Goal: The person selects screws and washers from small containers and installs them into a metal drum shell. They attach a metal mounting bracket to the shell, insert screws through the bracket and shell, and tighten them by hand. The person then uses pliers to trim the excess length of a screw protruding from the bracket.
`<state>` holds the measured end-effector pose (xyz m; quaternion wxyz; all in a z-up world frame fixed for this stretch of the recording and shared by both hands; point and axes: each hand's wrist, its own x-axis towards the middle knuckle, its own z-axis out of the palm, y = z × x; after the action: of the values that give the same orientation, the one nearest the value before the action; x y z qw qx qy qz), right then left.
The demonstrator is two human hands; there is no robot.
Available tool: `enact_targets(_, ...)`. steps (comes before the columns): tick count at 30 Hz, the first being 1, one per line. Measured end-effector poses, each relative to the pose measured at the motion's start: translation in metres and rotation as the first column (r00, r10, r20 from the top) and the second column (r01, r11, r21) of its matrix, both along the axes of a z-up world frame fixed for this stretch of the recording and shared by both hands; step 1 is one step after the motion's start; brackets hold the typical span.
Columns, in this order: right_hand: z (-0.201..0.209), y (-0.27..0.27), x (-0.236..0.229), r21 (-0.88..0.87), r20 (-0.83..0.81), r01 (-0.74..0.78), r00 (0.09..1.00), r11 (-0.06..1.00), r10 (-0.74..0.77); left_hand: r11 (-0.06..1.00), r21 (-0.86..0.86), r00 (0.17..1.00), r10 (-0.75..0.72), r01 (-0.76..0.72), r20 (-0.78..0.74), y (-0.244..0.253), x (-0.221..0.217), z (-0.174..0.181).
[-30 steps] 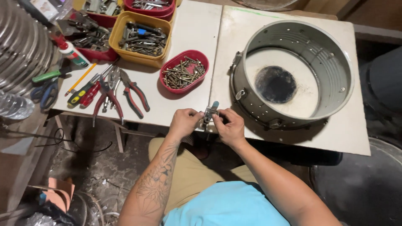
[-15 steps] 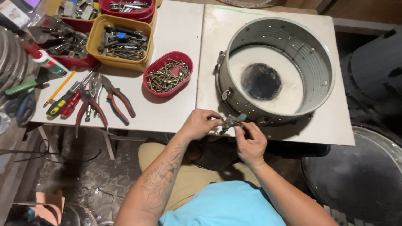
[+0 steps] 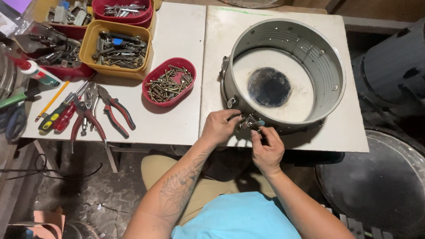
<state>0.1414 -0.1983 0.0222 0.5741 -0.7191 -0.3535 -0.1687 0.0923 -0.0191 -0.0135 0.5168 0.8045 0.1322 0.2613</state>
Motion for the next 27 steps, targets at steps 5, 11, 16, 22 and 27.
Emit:
enact_targets(5,0.002,0.001,-0.001,-0.028,0.017,-0.002,1.0,1.0,0.002,0.999,0.023,0.999,-0.038,0.038,-0.021,0.006,0.002,0.005)
enact_targets(11,0.002,0.001,0.002,-0.023,0.041,-0.014,0.999,1.0,0.014,0.991,0.107,0.995,-0.074,0.082,-0.072,0.01,0.005,0.015)
enact_targets(16,0.003,-0.002,0.002,-0.039,0.038,-0.01,0.999,0.999,0.012,0.946,0.318,0.998,-0.067,0.065,-0.003,0.012,0.015,0.002)
enact_targets(22,0.0,0.0,0.003,-0.043,0.048,-0.011,0.999,0.999,0.013,0.697,0.705,0.99,0.047,-0.129,0.134,0.028,0.02,0.01)
enact_targets(27,-0.004,0.002,0.002,-0.02,0.01,-0.016,1.0,1.0,0.016,0.623,0.781,0.999,0.009,-0.045,0.051,0.035,0.025,0.012)
